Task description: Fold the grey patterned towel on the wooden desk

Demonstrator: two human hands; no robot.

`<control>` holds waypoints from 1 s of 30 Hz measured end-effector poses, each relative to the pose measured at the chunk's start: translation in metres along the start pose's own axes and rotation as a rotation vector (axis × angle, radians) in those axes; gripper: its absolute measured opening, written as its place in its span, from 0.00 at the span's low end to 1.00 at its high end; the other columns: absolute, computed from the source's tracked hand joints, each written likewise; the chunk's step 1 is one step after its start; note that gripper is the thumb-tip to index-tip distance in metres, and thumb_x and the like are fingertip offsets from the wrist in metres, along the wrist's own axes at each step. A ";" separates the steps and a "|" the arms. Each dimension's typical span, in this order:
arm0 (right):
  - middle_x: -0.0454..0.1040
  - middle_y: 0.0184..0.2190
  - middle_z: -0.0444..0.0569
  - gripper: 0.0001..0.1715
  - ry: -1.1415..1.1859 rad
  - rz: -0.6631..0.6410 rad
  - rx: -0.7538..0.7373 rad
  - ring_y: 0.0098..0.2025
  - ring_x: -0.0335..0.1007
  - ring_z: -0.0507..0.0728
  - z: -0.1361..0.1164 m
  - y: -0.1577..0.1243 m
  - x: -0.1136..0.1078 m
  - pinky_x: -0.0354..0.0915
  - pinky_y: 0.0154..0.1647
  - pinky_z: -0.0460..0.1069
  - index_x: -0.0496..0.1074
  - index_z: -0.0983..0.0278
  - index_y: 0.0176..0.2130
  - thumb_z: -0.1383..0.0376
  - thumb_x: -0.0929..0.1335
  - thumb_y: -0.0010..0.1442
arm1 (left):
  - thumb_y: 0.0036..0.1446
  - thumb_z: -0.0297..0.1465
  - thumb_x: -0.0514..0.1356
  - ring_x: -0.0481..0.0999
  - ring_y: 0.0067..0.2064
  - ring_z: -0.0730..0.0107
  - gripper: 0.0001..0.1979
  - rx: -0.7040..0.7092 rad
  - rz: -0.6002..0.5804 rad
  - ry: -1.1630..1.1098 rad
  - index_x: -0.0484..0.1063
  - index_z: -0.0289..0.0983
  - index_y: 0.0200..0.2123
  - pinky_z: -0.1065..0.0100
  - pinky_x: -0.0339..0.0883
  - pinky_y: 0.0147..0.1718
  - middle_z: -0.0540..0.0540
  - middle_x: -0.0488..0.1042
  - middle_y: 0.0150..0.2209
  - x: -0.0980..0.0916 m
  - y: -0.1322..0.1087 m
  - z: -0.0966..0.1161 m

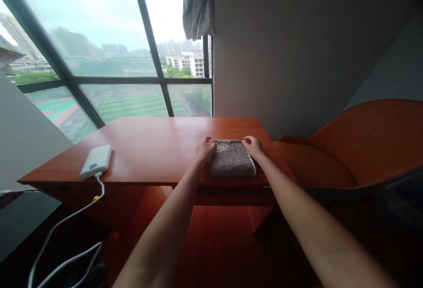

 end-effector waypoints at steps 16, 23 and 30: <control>0.71 0.50 0.61 0.23 -0.116 -0.146 -0.290 0.54 0.66 0.63 -0.050 -0.084 -0.013 0.61 0.59 0.58 0.71 0.67 0.47 0.60 0.61 0.56 | 0.60 0.39 0.52 0.51 0.67 0.52 0.22 0.381 -0.240 0.354 0.64 0.41 0.57 0.52 0.49 0.63 0.41 0.58 0.64 0.023 -0.090 0.050; 0.70 0.51 0.52 0.19 0.018 0.091 -0.195 0.53 0.67 0.60 -0.047 -0.194 -0.077 0.63 0.58 0.57 0.65 0.54 0.50 0.59 0.59 0.59 | 0.60 0.34 0.50 0.65 0.60 0.62 0.19 0.247 -0.093 -0.030 0.65 0.45 0.54 0.59 0.58 0.60 0.43 0.68 0.57 -0.025 -0.233 0.017; 0.78 0.46 0.50 0.20 0.287 -0.466 0.559 0.52 0.72 0.64 0.104 -0.456 0.038 0.67 0.56 0.60 0.74 0.50 0.41 0.55 0.64 0.47 | 0.52 0.44 0.60 0.75 0.52 0.57 0.16 -0.469 -0.708 -0.340 0.74 0.49 0.44 0.56 0.70 0.49 0.48 0.77 0.45 0.075 -0.445 -0.128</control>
Point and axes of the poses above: each hand's wrist, its own y-axis towards the middle knuckle, its own x-axis out of the palm, z = x × y, the point moved 10 cm from there along y, towards the middle knuckle
